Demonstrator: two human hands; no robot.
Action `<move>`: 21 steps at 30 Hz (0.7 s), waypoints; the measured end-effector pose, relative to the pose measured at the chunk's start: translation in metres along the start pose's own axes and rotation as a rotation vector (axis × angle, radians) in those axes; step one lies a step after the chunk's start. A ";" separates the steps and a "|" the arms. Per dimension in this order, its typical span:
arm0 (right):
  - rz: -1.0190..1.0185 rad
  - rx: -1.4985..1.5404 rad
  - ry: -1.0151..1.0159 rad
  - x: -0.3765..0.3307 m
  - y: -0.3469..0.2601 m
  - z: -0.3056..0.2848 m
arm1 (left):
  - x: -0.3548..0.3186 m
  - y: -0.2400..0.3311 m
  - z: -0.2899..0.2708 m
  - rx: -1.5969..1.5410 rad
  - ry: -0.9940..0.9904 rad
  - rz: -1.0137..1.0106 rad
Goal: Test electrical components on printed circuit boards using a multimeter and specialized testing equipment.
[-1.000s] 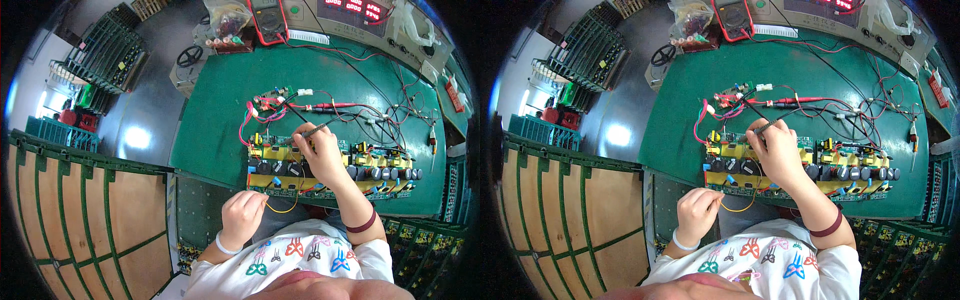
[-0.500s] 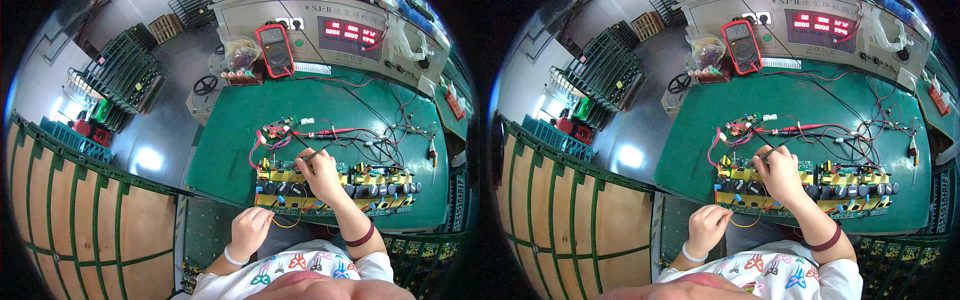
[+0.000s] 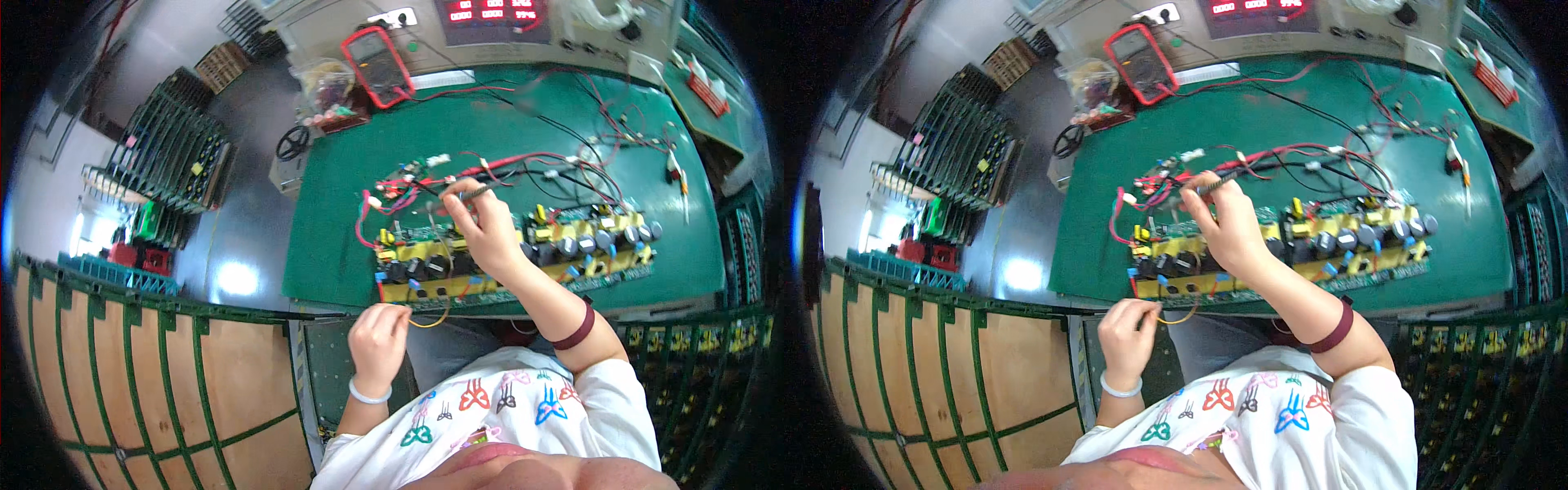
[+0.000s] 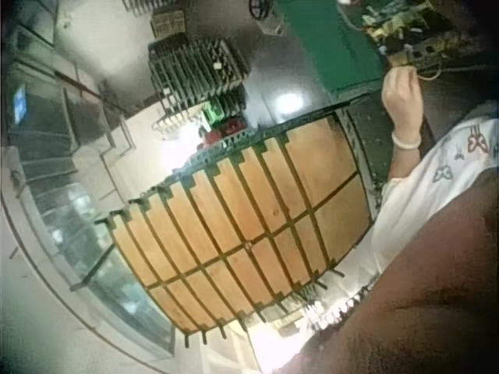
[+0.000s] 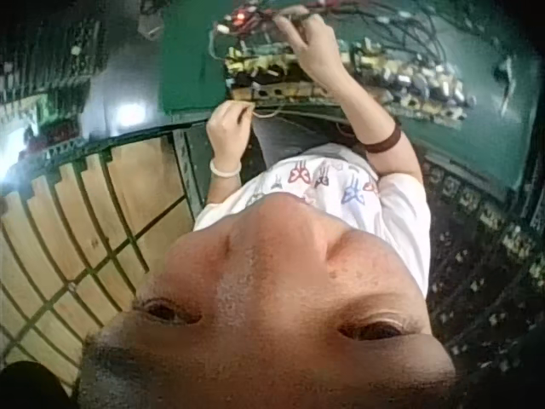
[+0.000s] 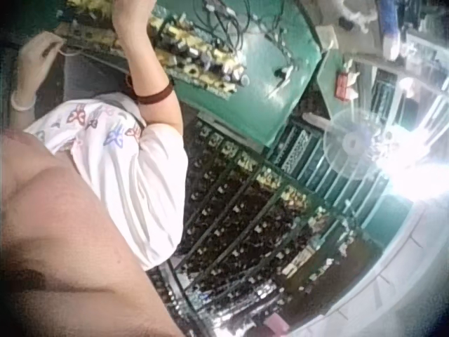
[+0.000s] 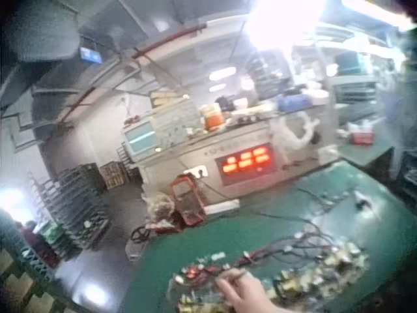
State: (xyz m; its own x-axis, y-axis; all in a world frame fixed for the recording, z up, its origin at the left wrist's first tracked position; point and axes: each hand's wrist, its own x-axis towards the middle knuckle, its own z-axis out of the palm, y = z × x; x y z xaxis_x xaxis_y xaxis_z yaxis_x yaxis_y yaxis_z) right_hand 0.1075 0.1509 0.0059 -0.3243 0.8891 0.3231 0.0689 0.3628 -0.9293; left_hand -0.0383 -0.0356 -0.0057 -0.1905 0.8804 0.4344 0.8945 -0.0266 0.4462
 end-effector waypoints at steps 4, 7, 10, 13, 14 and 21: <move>-0.016 0.323 -0.016 -0.014 -0.005 -0.066 | 0.011 0.038 -0.002 -0.212 0.056 0.108; 0.175 0.626 -0.069 -0.028 -0.023 -0.134 | 0.016 0.071 0.013 -0.434 -0.113 0.325; 0.290 0.392 -0.132 -0.032 -0.026 -0.216 | 0.016 0.104 0.038 -0.633 -0.340 0.497; 0.334 0.077 -0.057 -0.031 -0.025 -0.291 | 0.017 0.135 0.060 -0.747 -0.543 0.590; 0.364 -0.056 -0.012 -0.028 -0.022 -0.316 | 0.016 0.140 0.064 -0.755 -0.543 0.597; 0.567 -0.516 -0.060 0.000 0.084 -0.429 | 0.009 0.142 0.065 -0.789 -0.615 0.545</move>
State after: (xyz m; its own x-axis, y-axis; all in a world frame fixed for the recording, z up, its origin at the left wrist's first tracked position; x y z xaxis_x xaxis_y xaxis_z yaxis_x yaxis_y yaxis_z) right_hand 0.5184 0.3013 0.0049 -0.1575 0.9667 -0.2017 0.6663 -0.0467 -0.7442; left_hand 0.1132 -0.0006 0.0106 0.5707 0.7376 0.3609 0.2519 -0.5756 0.7780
